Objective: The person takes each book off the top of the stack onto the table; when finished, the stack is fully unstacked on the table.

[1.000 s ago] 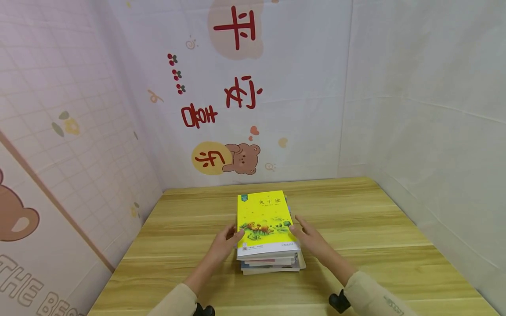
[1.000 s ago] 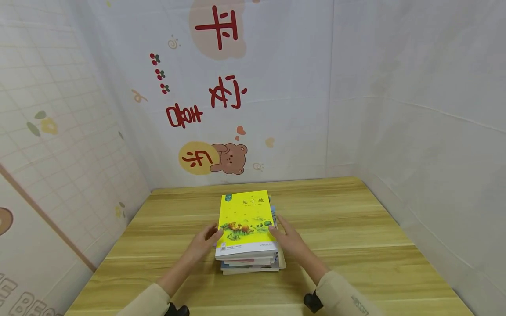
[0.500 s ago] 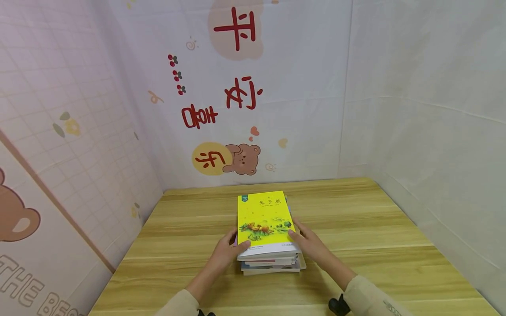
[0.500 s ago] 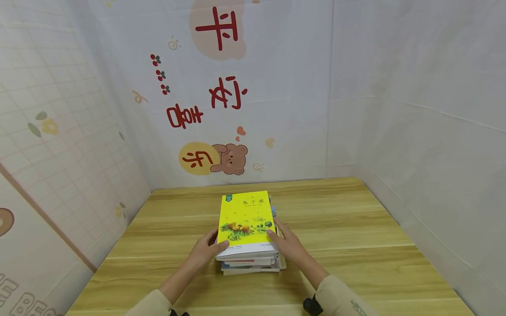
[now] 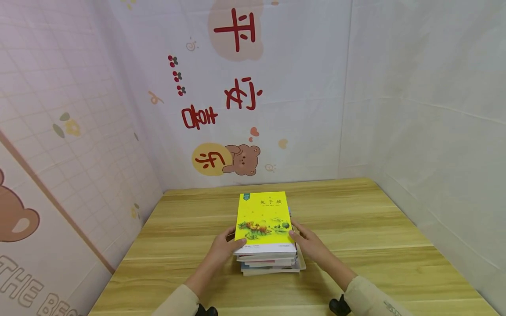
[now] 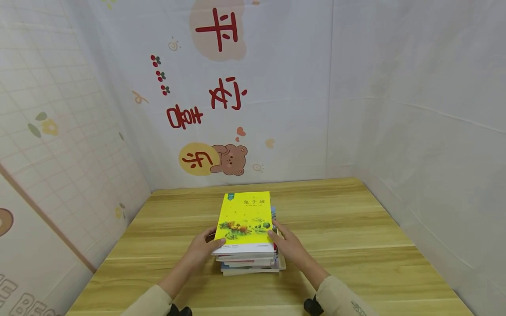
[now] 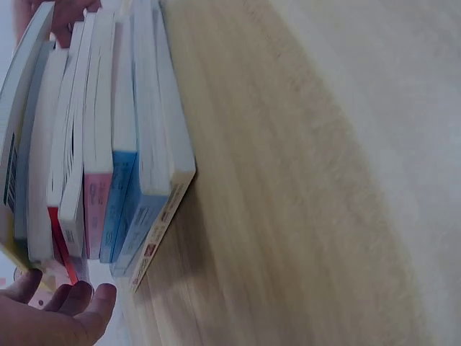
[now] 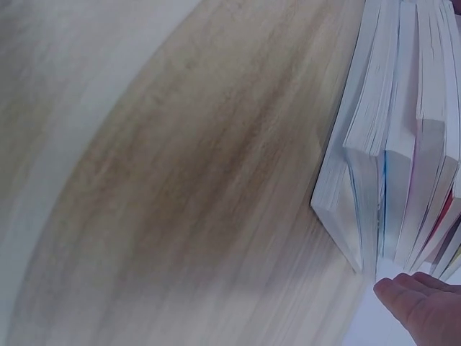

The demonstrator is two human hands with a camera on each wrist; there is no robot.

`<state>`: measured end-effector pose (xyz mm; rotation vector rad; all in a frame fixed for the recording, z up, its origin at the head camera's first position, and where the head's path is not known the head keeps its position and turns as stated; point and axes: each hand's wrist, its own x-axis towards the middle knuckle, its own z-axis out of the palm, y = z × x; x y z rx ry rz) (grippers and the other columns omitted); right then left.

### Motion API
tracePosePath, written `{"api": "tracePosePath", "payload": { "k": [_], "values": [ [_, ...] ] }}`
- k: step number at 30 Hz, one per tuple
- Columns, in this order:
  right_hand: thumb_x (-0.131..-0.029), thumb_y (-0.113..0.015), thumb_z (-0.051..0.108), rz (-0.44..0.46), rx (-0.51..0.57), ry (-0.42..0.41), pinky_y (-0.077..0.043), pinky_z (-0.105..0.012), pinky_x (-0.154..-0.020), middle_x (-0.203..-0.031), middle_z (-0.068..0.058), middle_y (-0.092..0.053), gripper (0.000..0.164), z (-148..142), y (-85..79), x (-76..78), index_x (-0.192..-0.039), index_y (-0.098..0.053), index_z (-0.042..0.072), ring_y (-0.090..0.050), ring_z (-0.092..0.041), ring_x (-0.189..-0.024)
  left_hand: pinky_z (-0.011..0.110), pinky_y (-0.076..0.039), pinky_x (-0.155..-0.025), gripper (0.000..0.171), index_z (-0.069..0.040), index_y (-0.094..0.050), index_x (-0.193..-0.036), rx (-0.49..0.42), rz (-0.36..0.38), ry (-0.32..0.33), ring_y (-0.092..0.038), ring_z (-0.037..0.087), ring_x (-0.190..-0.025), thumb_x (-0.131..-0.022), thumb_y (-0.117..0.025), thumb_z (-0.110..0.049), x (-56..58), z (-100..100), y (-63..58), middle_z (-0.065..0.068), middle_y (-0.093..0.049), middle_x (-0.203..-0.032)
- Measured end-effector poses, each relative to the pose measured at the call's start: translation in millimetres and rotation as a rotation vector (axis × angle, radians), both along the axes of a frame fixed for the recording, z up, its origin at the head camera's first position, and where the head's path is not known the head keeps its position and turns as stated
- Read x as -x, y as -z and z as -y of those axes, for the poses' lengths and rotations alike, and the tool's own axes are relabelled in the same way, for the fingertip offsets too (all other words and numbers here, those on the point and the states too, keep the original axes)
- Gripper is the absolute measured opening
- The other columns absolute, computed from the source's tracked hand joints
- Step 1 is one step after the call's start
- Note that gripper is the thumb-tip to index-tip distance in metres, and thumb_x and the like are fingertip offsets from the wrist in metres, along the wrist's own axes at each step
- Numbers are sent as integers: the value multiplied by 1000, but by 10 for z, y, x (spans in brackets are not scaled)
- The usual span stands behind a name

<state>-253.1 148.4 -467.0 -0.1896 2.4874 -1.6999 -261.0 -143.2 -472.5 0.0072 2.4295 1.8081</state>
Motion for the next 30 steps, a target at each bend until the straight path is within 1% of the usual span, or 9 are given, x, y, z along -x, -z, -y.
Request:
{"api": "tracePosePath", "payload": {
  "k": [2, 5, 9, 12, 16, 19, 26, 28, 30],
  "values": [
    [-104, -52, 37, 0, 2, 11, -27, -65, -110, -159, -20, -27, 59, -12, 1, 2, -156, -34, 16, -22, -47, -143, 56, -36, -109, 74, 0, -44, -146, -14, 6, -3, -42, 41, -134, -89, -75, -36, 30, 15, -3, 22, -48, -144],
    [-104, -51, 33, -9, -14, 41, -29, -65, -108, -157, -21, -29, 55, -35, 12, 12, -155, -37, 15, -26, -47, -142, 53, -39, -107, 75, 0, -44, -146, -14, 23, -17, -48, 36, -129, -90, -74, -38, 61, 31, -12, 20, -51, -142],
    [-104, -51, 29, -24, -41, 72, -30, -64, -108, -155, -24, -32, 53, -66, 20, 21, -153, -39, 11, -29, -49, -140, 49, -43, -103, 69, 1, -48, -144, -2, 36, -20, -54, 28, -117, -93, -69, -40, 60, 48, -26, 15, -57, -134],
    [-104, -52, 26, -30, -48, 74, -30, -64, -108, -154, -26, -33, 52, -81, 20, 21, -152, -40, 10, -29, -50, -139, 47, -45, -99, 63, 0, -52, -141, 6, 29, -2, -55, 25, -110, -94, -68, -40, 39, 56, -24, 12, -61, -126],
    [-103, -55, 24, -44, -30, 55, -30, -64, -108, -154, -26, -34, 53, -88, 63, 28, -151, -41, 8, -30, -51, -139, 46, -45, -98, 62, 0, -55, -138, 1, 20, 9, -55, 24, -107, -92, -71, -38, 29, 53, -16, 9, -63, -121],
    [-101, -58, 20, -49, -22, 41, -31, -64, -108, -154, -25, -35, 53, -65, 113, 30, -151, -42, 7, -31, -51, -138, 46, -45, -98, 62, 1, -53, -139, -20, 12, -1, -56, 25, -108, -92, -72, -34, 26, 56, -16, 11, -62, -123],
    [-98, -63, 17, -1, -59, 40, -32, -64, -108, -151, -22, -41, 53, -10, 170, 6, -148, -48, 12, -35, -48, -138, 45, -44, -101, 63, 3, -46, -145, -112, 13, -60, -55, 26, -112, -93, -71, -23, 22, 131, -44, 17, -57, -133],
    [-97, -63, 16, -4, -58, 39, -32, -63, -108, -150, -22, -42, 53, -3, 187, 10, -148, -49, 12, -36, -48, -137, 43, -44, -100, 62, 3, -46, -145, -136, 13, -71, -55, 25, -111, -93, -71, -20, 25, 165, -57, 17, -56, -134],
    [-97, -63, 15, -5, -53, 41, -33, -62, -108, -149, -23, -43, 52, 0, 209, 20, -147, -49, 11, -37, -48, -137, 41, -47, -96, 62, 2, -45, -145, -154, 14, -77, -57, 23, -106, -94, -70, -19, 27, 198, -70, 17, -56, -132]
  ]
}}
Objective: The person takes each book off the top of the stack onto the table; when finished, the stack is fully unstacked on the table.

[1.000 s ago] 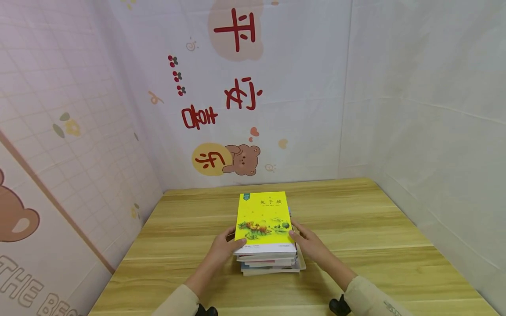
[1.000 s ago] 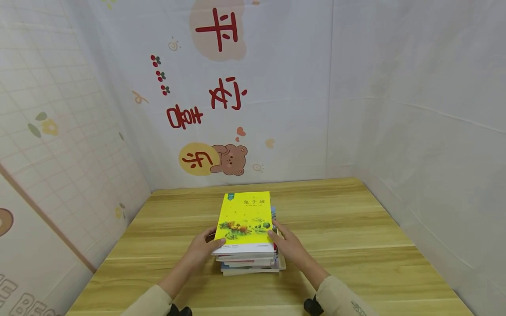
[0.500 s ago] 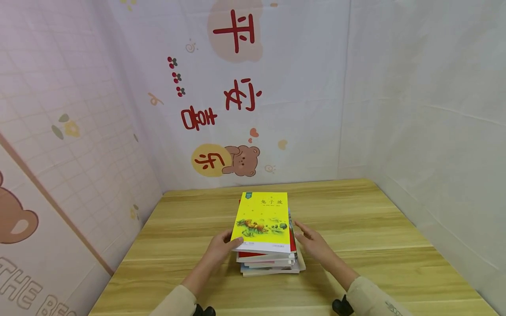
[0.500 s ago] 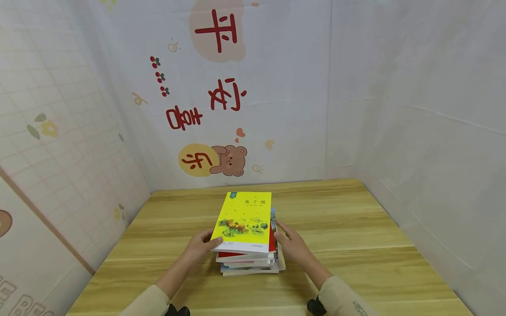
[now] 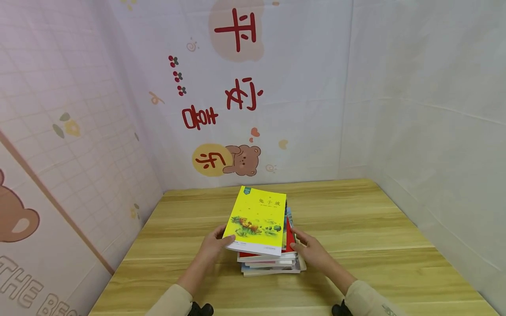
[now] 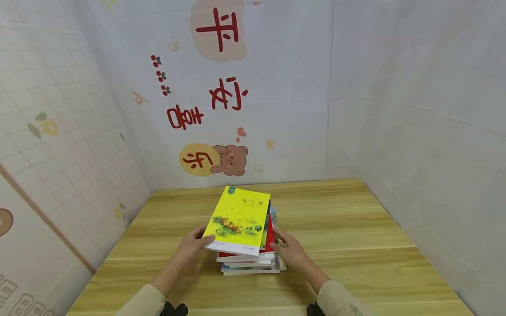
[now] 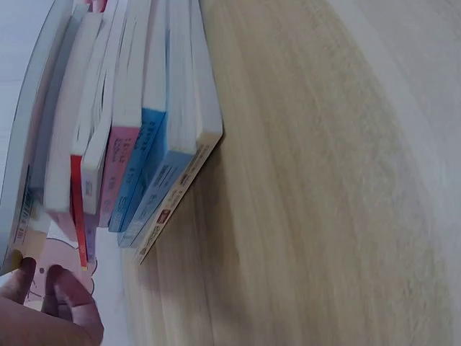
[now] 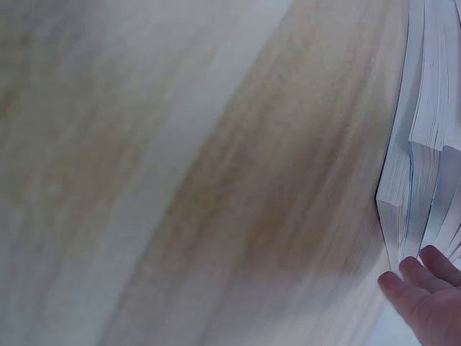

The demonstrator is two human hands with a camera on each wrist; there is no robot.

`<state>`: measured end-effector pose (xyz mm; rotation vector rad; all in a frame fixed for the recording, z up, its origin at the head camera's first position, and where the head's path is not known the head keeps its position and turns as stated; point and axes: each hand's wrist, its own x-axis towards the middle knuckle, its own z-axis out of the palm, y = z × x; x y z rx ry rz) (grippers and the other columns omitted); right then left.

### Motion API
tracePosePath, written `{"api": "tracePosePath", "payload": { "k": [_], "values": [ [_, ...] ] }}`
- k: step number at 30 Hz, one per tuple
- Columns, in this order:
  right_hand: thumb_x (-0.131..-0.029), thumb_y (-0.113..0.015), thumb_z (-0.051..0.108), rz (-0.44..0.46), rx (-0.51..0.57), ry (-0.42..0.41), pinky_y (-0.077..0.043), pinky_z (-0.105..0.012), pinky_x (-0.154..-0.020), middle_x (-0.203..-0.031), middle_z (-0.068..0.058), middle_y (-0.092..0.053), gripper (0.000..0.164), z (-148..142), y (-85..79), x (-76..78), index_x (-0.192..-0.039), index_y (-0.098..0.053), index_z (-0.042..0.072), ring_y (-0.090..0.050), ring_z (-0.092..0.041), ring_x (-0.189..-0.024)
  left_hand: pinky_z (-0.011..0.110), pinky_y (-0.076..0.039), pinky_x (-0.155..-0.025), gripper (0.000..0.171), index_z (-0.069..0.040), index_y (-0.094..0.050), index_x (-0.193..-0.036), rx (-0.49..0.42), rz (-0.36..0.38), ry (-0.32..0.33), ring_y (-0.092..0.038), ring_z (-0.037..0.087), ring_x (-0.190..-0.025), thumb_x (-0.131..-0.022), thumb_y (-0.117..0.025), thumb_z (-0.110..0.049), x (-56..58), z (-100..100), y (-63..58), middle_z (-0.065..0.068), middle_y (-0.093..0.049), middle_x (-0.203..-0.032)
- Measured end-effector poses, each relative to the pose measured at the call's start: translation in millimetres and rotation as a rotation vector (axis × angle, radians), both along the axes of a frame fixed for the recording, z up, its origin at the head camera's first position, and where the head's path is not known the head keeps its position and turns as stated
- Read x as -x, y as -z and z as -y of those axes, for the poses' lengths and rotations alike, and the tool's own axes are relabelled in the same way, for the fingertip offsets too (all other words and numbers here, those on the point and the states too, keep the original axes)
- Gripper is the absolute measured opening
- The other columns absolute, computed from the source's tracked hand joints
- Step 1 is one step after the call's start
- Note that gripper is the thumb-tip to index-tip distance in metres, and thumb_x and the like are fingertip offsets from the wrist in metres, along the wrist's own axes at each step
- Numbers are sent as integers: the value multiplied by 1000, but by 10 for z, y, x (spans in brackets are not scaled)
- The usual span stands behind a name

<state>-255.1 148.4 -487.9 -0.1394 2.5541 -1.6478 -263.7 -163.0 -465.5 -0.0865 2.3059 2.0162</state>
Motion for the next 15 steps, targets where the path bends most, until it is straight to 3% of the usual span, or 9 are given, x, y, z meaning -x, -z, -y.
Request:
{"api": "tracePosePath", "payload": {
  "k": [6, 15],
  "values": [
    [-98, -64, 18, 20, 19, -4, -34, -62, -107, -143, -27, -48, 53, -15, 33, 9, -148, -48, 14, -40, -49, -134, 40, -53, -78, 61, 2, -40, -148, -85, 15, -5, -67, 19, -84, -96, -67, -14, -19, 62, -36, 17, -64, -121],
    [-99, -62, 21, 26, 9, -18, -35, -64, -104, -139, -29, -51, 54, -14, 6, -36, -150, -45, 12, -44, -52, -129, 43, -57, -75, 61, 3, -34, -151, -206, 13, -19, -69, 20, -79, -97, -62, -7, -21, 155, -27, 18, -68, -116]
  ]
}}
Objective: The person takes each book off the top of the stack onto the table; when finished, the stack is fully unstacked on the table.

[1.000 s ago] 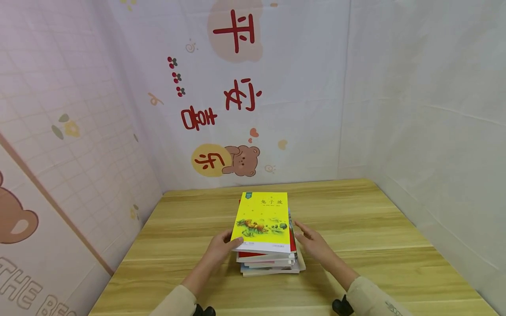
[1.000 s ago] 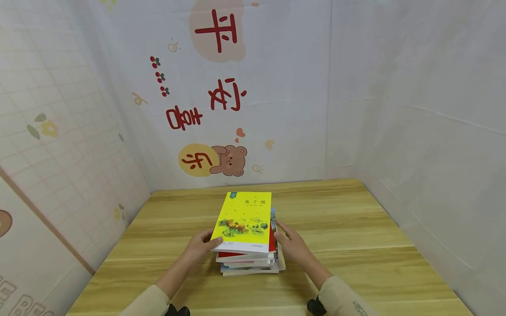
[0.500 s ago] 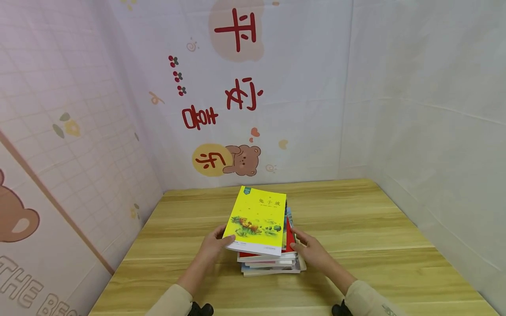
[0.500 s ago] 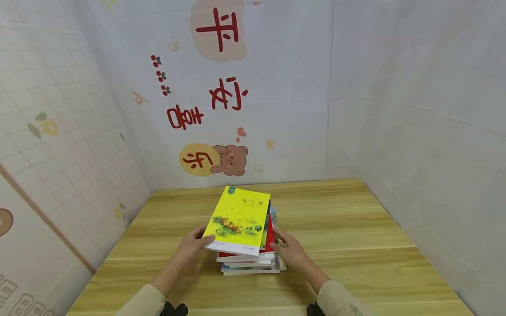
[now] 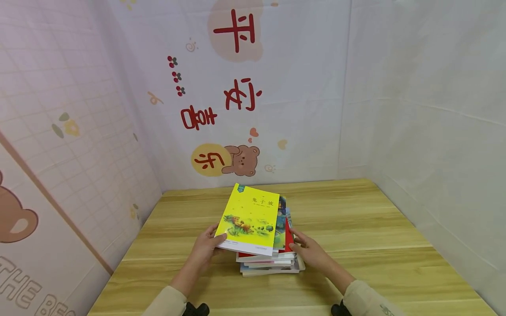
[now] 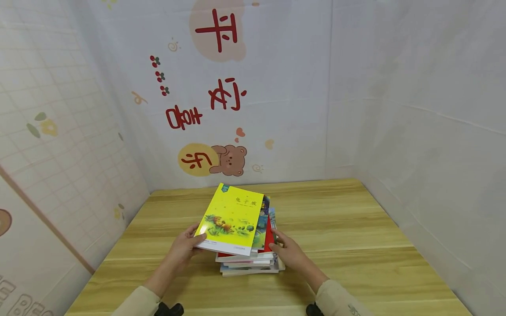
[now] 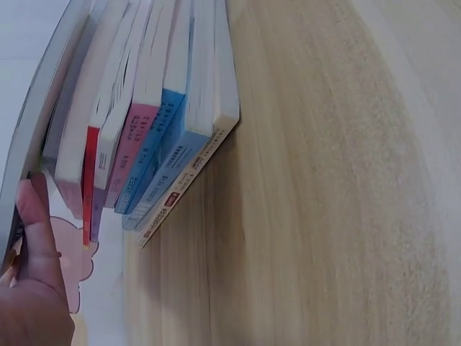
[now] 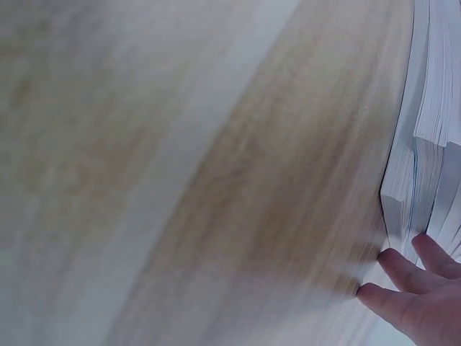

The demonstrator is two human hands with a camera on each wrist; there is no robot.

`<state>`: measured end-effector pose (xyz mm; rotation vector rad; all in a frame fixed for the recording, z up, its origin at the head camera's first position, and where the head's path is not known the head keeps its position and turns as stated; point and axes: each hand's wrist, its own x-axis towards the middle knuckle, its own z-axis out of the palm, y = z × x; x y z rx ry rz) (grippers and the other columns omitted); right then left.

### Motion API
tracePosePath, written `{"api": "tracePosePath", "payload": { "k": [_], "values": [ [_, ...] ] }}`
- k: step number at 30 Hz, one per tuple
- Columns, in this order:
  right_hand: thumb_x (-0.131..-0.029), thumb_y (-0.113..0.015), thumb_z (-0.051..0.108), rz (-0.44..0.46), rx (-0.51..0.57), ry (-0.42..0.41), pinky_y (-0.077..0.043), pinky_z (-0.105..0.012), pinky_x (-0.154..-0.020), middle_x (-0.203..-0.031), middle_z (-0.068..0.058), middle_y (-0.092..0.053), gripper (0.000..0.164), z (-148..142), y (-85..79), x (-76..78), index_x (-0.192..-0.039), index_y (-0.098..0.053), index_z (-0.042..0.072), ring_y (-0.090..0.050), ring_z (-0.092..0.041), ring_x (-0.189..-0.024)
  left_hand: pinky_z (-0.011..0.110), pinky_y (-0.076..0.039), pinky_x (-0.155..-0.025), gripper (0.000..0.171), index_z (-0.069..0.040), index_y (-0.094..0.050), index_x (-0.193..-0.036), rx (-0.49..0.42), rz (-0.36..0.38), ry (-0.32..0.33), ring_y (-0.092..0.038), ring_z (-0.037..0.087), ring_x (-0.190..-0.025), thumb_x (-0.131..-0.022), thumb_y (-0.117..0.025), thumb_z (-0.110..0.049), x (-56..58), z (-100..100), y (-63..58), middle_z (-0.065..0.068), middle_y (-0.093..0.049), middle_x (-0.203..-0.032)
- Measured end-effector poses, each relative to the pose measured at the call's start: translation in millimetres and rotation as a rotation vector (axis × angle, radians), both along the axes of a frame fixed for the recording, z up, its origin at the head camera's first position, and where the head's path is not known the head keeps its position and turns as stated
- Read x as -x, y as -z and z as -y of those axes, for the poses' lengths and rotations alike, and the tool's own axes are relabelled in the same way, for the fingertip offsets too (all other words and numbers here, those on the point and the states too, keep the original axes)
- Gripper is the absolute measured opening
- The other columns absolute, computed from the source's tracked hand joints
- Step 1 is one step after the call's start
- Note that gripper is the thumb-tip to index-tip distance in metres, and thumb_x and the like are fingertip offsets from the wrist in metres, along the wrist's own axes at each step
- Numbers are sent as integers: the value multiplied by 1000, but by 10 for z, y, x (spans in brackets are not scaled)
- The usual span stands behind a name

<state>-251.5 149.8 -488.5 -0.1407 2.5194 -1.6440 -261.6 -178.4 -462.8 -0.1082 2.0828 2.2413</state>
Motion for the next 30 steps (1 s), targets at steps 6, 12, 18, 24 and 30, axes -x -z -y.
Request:
{"api": "tracePosePath", "payload": {
  "k": [6, 12, 18, 24, 30],
  "values": [
    [-99, -61, 20, -7, 21, -8, -37, -62, -104, -138, -29, -51, 56, 11, -4, -16, -151, -43, 11, -48, -48, -128, 40, -55, -76, 59, 1, -35, -150, -84, -22, -31, -68, 17, -80, -98, -60, -5, 46, 123, -2, 13, -69, -113],
    [-100, -61, 19, -19, 20, -21, -38, -62, -104, -136, -28, -54, 55, 12, -1, -18, -151, -43, 9, -51, -44, -126, 36, -57, -76, 59, -1, -33, -152, -120, -29, -69, -69, 14, -79, -99, -59, -6, 108, 294, 6, 8, -70, -111],
    [-100, -61, 21, -11, 15, -23, -37, -62, -104, -136, -28, -53, 56, -3, -4, -14, -151, -42, 10, -49, -46, -127, 31, -57, -76, 63, -6, -28, -155, -122, -18, -95, -69, 10, -79, -101, -58, -11, 180, 483, -15, -2, -71, -104],
    [-99, -62, 21, -16, 14, -31, -38, -62, -103, -135, -28, -54, 56, -17, 11, -5, -151, -43, 9, -51, -45, -126, 29, -56, -82, 68, -11, -18, -159, -141, 1, -118, -68, 6, -82, -103, -56, -13, 253, 715, -70, -8, -69, -103],
    [-101, -60, 22, -14, 31, -56, -39, -61, -103, -137, -28, -53, 57, -16, 39, -6, -152, -40, 10, -51, -43, -127, 26, -56, -80, 66, -10, -19, -159, -92, -9, -147, -68, 4, -81, -103, -54, -12, 344, 959, -96, -12, -68, -99]
  ]
}}
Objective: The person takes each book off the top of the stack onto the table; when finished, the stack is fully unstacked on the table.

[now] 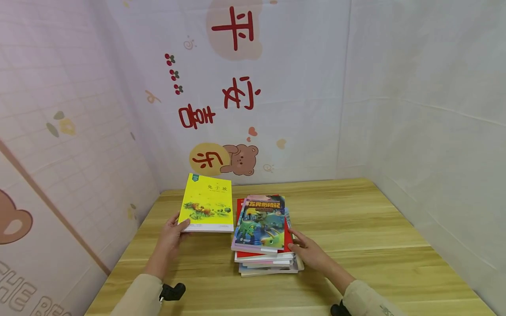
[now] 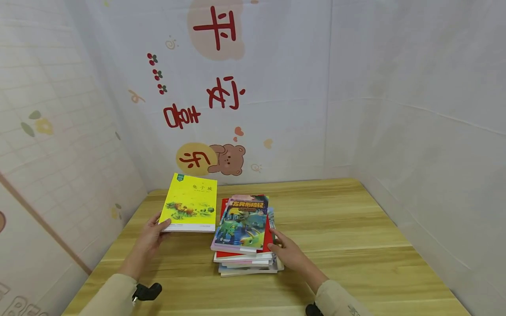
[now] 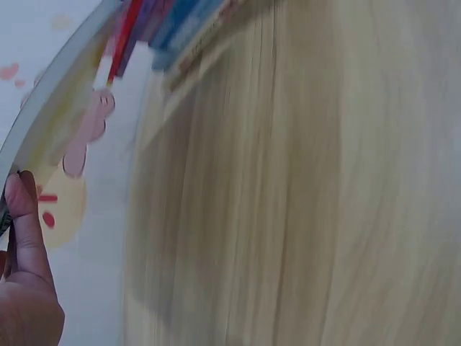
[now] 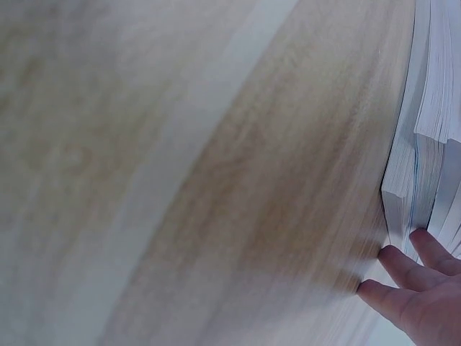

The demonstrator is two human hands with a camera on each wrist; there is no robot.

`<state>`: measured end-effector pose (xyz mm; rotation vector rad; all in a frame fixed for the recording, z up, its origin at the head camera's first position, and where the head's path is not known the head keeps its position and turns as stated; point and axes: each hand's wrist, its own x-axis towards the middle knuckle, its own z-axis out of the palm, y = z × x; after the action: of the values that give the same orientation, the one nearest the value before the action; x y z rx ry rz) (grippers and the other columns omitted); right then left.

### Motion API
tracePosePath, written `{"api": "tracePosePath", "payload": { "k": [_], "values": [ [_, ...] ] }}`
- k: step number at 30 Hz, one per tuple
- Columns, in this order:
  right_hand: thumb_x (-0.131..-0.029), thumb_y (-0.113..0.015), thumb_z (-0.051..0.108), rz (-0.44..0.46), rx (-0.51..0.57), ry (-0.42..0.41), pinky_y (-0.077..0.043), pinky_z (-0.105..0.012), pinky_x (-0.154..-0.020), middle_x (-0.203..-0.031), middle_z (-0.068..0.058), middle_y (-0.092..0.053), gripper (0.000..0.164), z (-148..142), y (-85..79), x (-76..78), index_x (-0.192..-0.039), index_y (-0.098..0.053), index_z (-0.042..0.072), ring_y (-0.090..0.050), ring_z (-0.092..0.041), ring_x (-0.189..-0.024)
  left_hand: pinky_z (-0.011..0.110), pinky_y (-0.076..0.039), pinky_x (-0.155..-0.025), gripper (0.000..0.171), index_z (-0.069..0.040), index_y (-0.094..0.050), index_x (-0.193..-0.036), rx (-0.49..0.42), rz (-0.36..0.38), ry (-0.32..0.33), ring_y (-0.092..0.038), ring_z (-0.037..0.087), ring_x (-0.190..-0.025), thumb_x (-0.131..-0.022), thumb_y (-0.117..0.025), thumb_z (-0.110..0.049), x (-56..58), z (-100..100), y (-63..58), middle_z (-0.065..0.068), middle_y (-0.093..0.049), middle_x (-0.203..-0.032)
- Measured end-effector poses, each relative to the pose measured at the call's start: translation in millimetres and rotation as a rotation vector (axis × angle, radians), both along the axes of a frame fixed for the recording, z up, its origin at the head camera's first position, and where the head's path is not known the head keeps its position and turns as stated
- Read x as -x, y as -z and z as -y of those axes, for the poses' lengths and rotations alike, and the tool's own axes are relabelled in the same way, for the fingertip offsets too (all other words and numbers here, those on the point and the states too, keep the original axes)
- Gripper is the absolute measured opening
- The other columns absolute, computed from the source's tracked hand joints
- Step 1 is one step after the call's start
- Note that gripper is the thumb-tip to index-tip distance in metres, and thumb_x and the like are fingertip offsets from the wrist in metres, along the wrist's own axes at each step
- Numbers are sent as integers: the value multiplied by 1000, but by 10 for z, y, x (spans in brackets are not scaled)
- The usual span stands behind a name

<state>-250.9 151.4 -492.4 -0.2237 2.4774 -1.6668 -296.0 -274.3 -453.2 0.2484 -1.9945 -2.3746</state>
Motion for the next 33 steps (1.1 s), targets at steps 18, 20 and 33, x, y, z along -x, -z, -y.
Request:
{"api": "tracePosePath", "payload": {
  "k": [18, 20, 33],
  "values": [
    [-102, -58, 22, 9, 30, -18, -40, -59, -102, -140, -30, -49, 57, 5, 12, 12, -153, -38, 9, -50, -44, -127, 33, -57, -82, 74, -6, -5, -159, 115, 98, -15, -67, 7, -78, -103, -53, -9, 403, 695, 313, -1, -59, -109],
    [-102, -58, 23, 7, 30, -27, -40, -59, -103, -140, -31, -49, 57, 1, 6, 8, -153, -37, 9, -50, -44, -127, 33, -57, -83, 75, -7, -4, -159, 121, 110, -23, -67, 9, -80, -103, -54, -10, 445, 758, 328, 2, -57, -113],
    [-103, -55, 23, 10, 55, -58, -40, -58, -104, -142, -32, -46, 57, 5, 61, 43, -154, -35, 9, -46, -46, -130, 26, -57, -72, 70, -6, -8, -159, 234, 184, -159, -59, 4, -76, -103, -50, -9, 692, 1023, 336, 25, -30, -154]
  ]
}}
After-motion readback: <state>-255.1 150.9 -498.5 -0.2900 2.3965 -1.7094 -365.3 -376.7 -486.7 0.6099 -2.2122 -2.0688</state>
